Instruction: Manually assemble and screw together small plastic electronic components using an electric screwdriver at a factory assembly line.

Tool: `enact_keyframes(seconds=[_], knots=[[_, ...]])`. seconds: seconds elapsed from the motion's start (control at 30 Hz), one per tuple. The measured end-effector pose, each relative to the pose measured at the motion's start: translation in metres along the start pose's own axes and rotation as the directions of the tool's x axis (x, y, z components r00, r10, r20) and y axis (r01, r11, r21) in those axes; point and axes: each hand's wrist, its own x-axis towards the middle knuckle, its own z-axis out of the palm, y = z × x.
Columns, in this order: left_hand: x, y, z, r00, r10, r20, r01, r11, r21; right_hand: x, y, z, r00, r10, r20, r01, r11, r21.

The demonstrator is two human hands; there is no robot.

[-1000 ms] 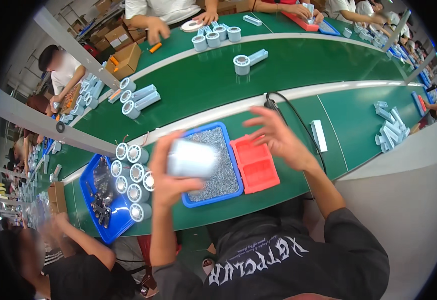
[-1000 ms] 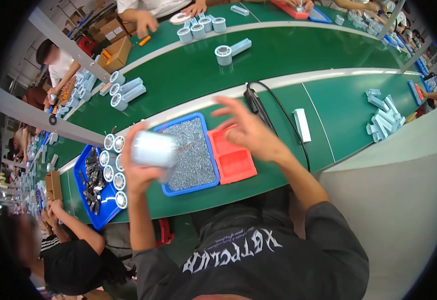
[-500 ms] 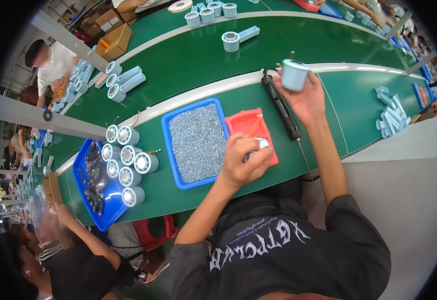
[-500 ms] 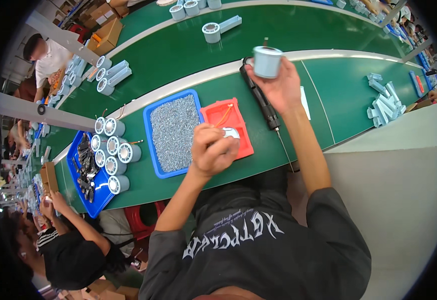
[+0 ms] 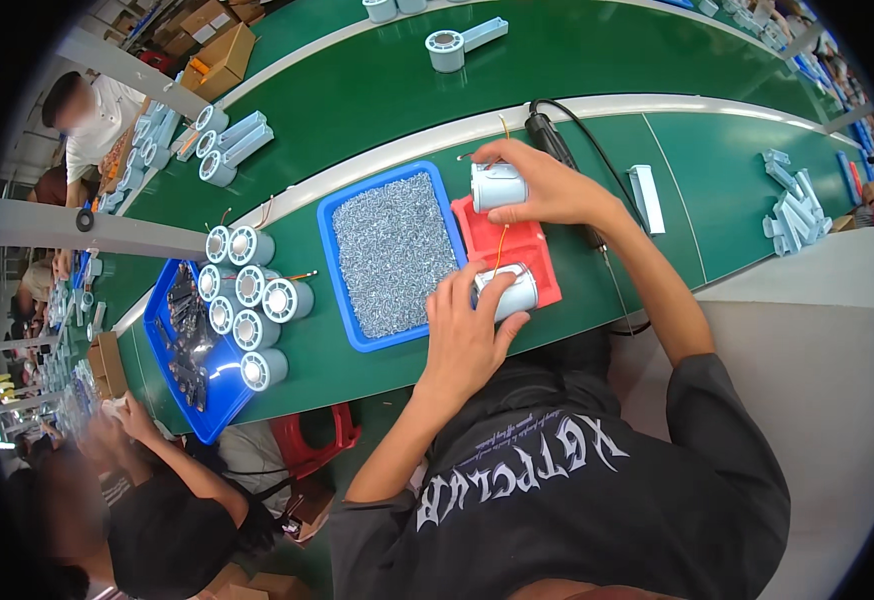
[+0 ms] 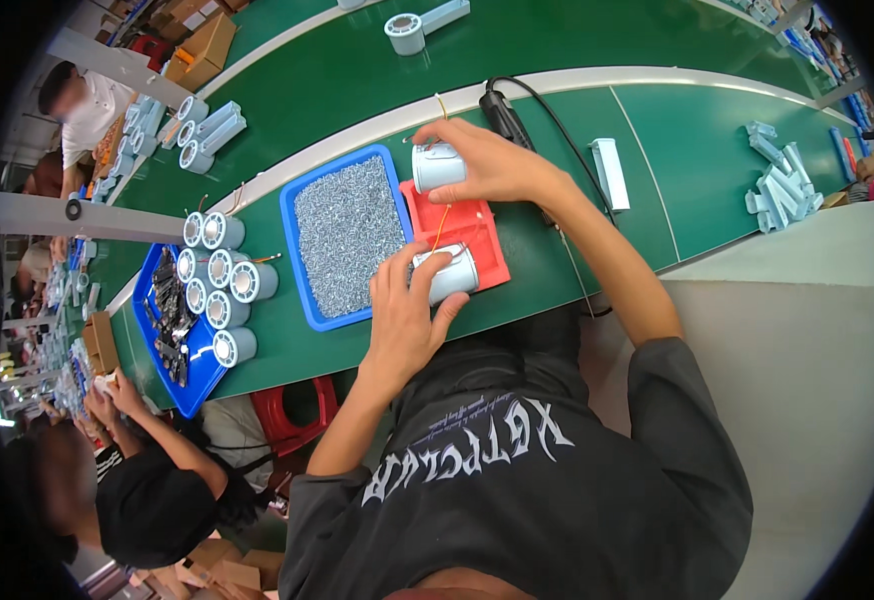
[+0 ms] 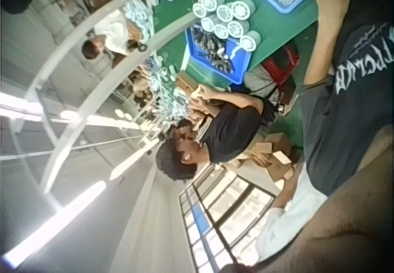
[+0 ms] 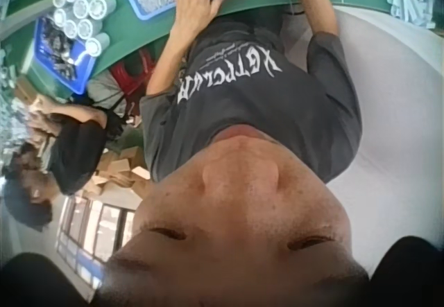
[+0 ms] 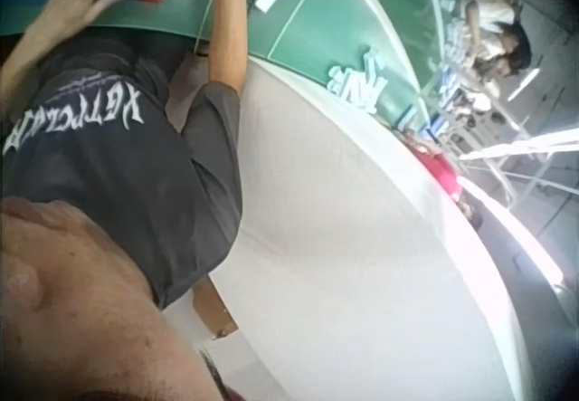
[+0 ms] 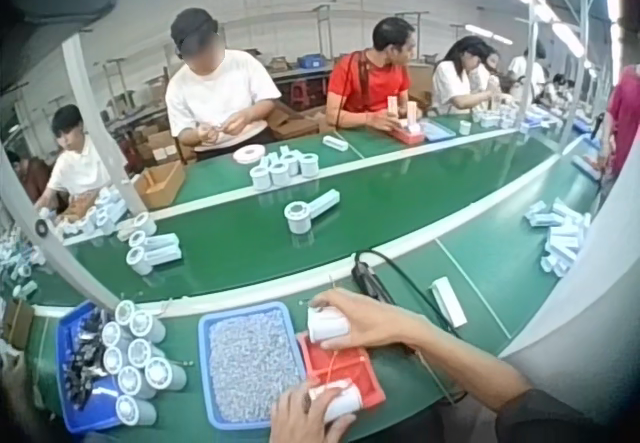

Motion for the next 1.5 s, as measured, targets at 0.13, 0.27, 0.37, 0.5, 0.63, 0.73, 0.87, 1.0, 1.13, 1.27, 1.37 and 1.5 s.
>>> enact_keyframes(seconds=[0.13,0.27,0.37,0.5,0.63,0.73,0.87,1.0,1.13,1.27,1.37,1.5], knots=[[0.001,-0.007,0.001,0.969,0.242,-0.056,-0.247,0.959,-0.136,-0.001,0.003,-0.005,0.996,-0.028,0.086,0.021,0.997,0.079],[0.014,-0.011,0.013,0.975,0.220,-0.022,-0.220,0.958,-0.186,-0.004,-0.016,-0.010,0.982,-0.102,0.159,0.104,0.995,-0.004],[0.023,-0.010,0.008,0.982,0.188,0.006,-0.186,0.974,-0.128,-0.009,-0.013,-0.009,0.972,-0.139,0.188,0.149,0.988,-0.040],[0.027,-0.008,0.006,0.988,0.148,0.033,-0.147,0.989,-0.030,-0.016,-0.013,-0.009,0.960,-0.179,0.214,0.203,0.975,-0.095],[0.026,-0.007,0.009,0.988,0.145,0.052,-0.149,0.986,0.072,-0.019,-0.016,-0.010,0.968,-0.180,0.174,0.209,0.963,-0.168],[0.029,-0.018,0.004,0.989,0.131,0.063,-0.126,0.989,-0.077,-0.017,-0.019,-0.013,0.966,-0.103,0.237,0.157,0.962,-0.223],[0.028,-0.024,0.000,0.987,0.140,0.076,-0.128,0.981,-0.146,-0.021,-0.013,-0.008,0.967,-0.094,0.236,0.148,0.964,-0.221],[0.026,-0.022,0.001,0.988,0.132,0.081,-0.117,0.977,-0.176,-0.028,-0.012,-0.004,0.976,-0.126,0.179,0.164,0.962,-0.217],[0.023,-0.013,0.002,0.997,0.044,0.056,-0.032,0.981,-0.192,-0.042,-0.025,-0.007,0.984,-0.142,0.104,0.156,0.977,-0.145],[0.017,-0.021,-0.002,0.999,0.000,0.043,0.009,0.980,-0.201,-0.067,-0.025,-0.041,0.939,-0.138,-0.315,0.085,0.981,-0.176],[0.023,-0.015,-0.004,0.998,0.014,0.053,-0.001,0.972,-0.236,-0.111,0.003,-0.068,0.754,0.256,-0.605,-0.412,0.902,-0.131],[0.028,-0.013,-0.014,0.997,-0.003,0.074,0.023,0.960,-0.278,-0.133,0.030,-0.072,0.588,0.639,-0.496,-0.806,0.514,-0.293]])
